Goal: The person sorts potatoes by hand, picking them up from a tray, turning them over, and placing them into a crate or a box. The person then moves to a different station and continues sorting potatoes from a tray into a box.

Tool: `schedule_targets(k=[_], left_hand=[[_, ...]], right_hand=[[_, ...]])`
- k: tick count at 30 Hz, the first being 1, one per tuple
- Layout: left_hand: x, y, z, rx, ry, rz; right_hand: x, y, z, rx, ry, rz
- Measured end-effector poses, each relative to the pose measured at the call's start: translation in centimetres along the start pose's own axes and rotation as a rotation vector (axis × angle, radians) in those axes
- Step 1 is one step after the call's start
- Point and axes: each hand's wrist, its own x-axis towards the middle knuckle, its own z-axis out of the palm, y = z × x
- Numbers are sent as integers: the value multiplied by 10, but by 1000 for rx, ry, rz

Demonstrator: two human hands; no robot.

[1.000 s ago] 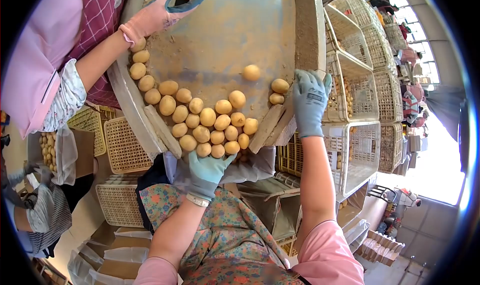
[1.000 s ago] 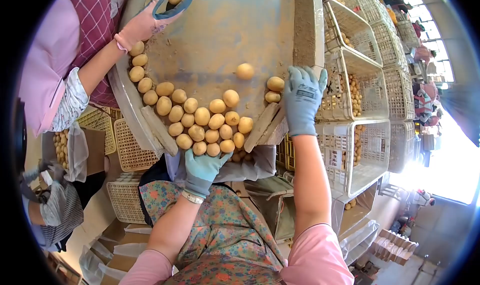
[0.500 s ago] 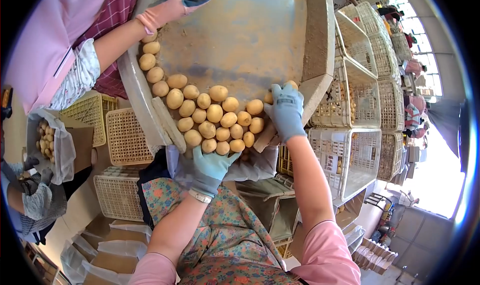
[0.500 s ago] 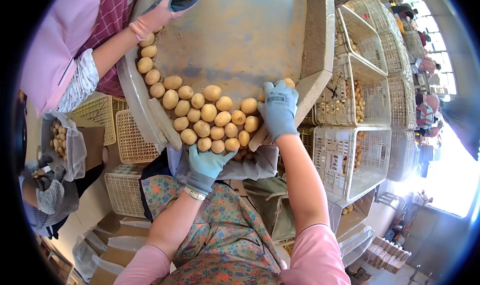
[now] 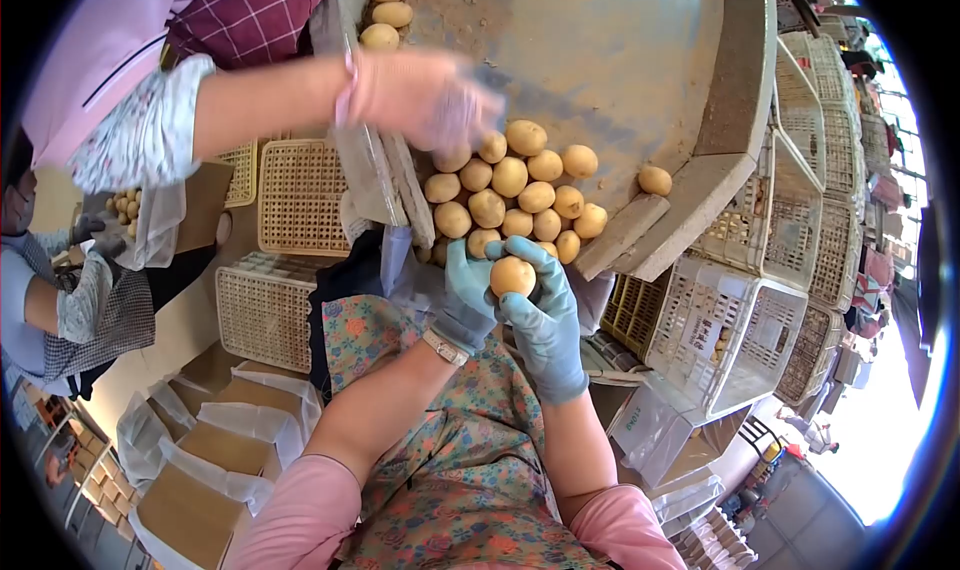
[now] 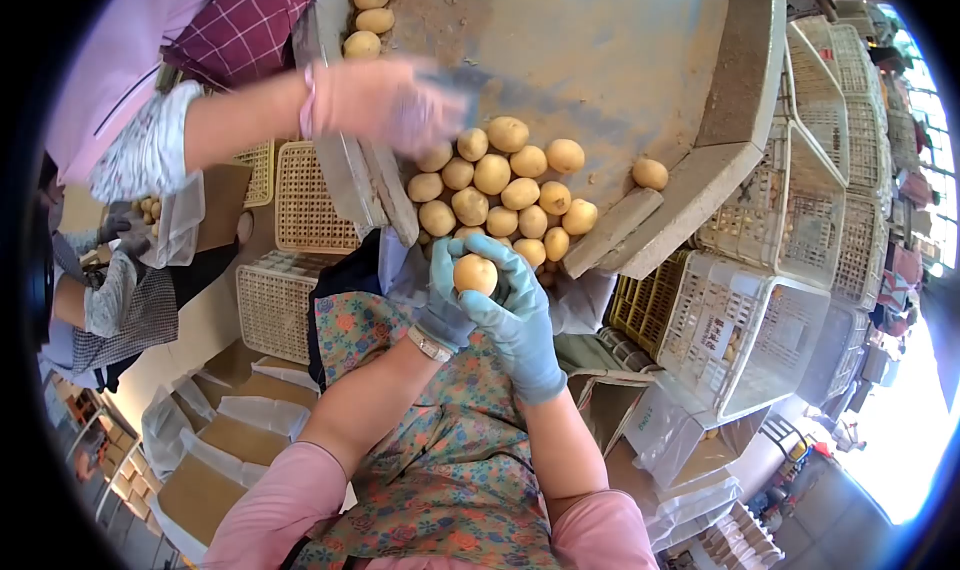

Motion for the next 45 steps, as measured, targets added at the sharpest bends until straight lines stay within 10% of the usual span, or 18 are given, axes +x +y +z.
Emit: schedule_targets(k=[4, 12, 19, 21, 22, 23, 24, 27, 28, 30, 32, 37, 45], left_hand=[[55, 60, -12, -339, -32, -118], [185, 101, -12, -504, -923, -1315], [267, 70, 46, -507, -1404, -1639], [301, 111, 60, -727, 19, -2035], [323, 112, 68, -1372, 935, -1881], [340, 112, 77, -1888, 1867, -1327], [288, 168, 96, -2039, 1942, -1641], [226, 171, 115, -2292, 1760, -1325], [251, 112, 95, -2160, 2118, -1630], [226, 74, 103, -1837, 2132, -1604], [192, 54, 101, -1551, 2056, -1502], [52, 11, 42, -2068, 1640, -1311], [21, 10, 25, -2222, 1487, -1244]], right_hand=[[-8, -4, 12, 20, 10, 85], [-17, -1, 10, -61, -6, 72], [-16, 4, 4, -262, -22, 16], [-16, 6, 2, -227, -44, 6], [-16, 7, 0, -191, -67, -8], [-17, 10, -3, -191, -66, -6], [-19, 13, -7, -307, -75, -41], [-14, 21, -9, -389, -128, -175], [-12, 23, -9, -354, -172, -278], [-16, 14, -4, -323, -125, -141], [-20, 13, -2, -292, -78, -6], [-19, 15, -2, -192, -47, -18], [-17, 5, -1, -338, -56, -11]])
